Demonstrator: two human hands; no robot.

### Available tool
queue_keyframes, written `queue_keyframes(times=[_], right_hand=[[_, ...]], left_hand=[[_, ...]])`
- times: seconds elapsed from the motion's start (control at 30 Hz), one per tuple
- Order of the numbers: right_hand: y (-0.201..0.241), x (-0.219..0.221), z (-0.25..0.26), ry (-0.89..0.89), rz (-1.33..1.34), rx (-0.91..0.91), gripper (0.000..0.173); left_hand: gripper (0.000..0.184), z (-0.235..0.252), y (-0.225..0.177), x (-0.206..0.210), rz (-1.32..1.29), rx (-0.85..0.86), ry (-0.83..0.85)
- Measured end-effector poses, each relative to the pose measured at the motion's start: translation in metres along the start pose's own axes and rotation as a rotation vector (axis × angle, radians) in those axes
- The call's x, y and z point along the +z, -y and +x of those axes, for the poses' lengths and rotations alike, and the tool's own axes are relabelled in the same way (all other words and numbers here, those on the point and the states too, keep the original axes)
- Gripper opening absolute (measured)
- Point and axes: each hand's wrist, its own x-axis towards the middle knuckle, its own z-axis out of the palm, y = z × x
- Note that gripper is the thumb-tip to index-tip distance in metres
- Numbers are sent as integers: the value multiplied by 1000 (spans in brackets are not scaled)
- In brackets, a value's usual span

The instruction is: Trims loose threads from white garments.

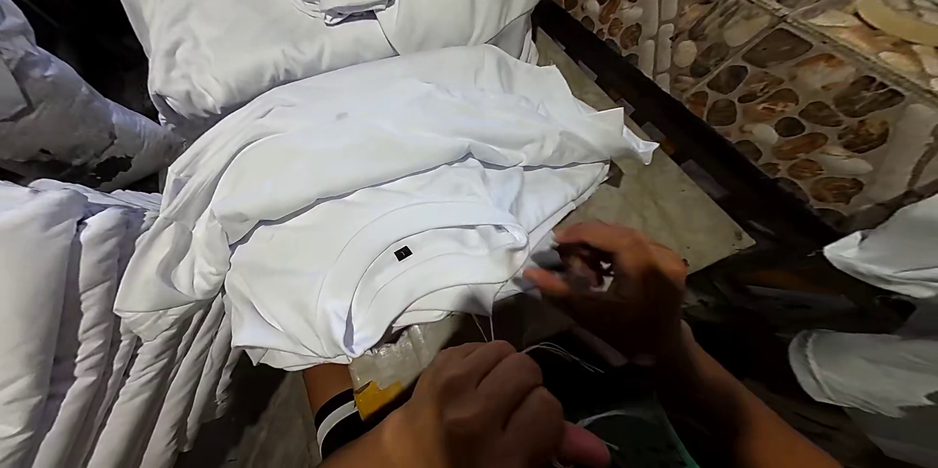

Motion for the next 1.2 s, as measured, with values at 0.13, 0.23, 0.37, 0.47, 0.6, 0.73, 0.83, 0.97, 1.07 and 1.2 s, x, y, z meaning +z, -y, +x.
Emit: queue_keyframes(times=[0.13, 0.23, 0.37, 0.47, 0.6, 0.73, 0.83, 0.97, 1.07, 1.2], right_hand=[[-4, 15, 0, 75, 69, -134, 17], [-14, 15, 24, 197, 218, -221, 17], [-29, -6, 72, 630, 392, -336, 17], [-36, -11, 110, 734, 489, -313, 14], [-13, -14, 172, 697, 362, -243, 10], [0, 1, 216, 389, 389, -55, 12], [-2, 20, 230, 125, 234, 149, 16], [-54, 83, 226, 167, 5, 287, 31], [-103, 147, 186, 432, 50, 509, 36], [-101, 146, 177, 333, 58, 542, 42]], left_hand=[[41, 0, -2, -5, -35, 5, 38], [41, -2, -3, -3, -4, 27, 76], [42, -5, -4, -11, -14, 7, 73], [38, -10, -15, -11, 87, -73, 232], [23, -3, -51, -22, 159, -292, 647], [39, 13, -7, -64, 280, -518, 365], [42, -2, 69, -113, 278, -913, -47], [53, -31, 142, -152, 414, -1108, -634], [63, -57, 182, -144, 654, -1200, -388], [48, -42, 154, -132, 644, -1141, -241]])
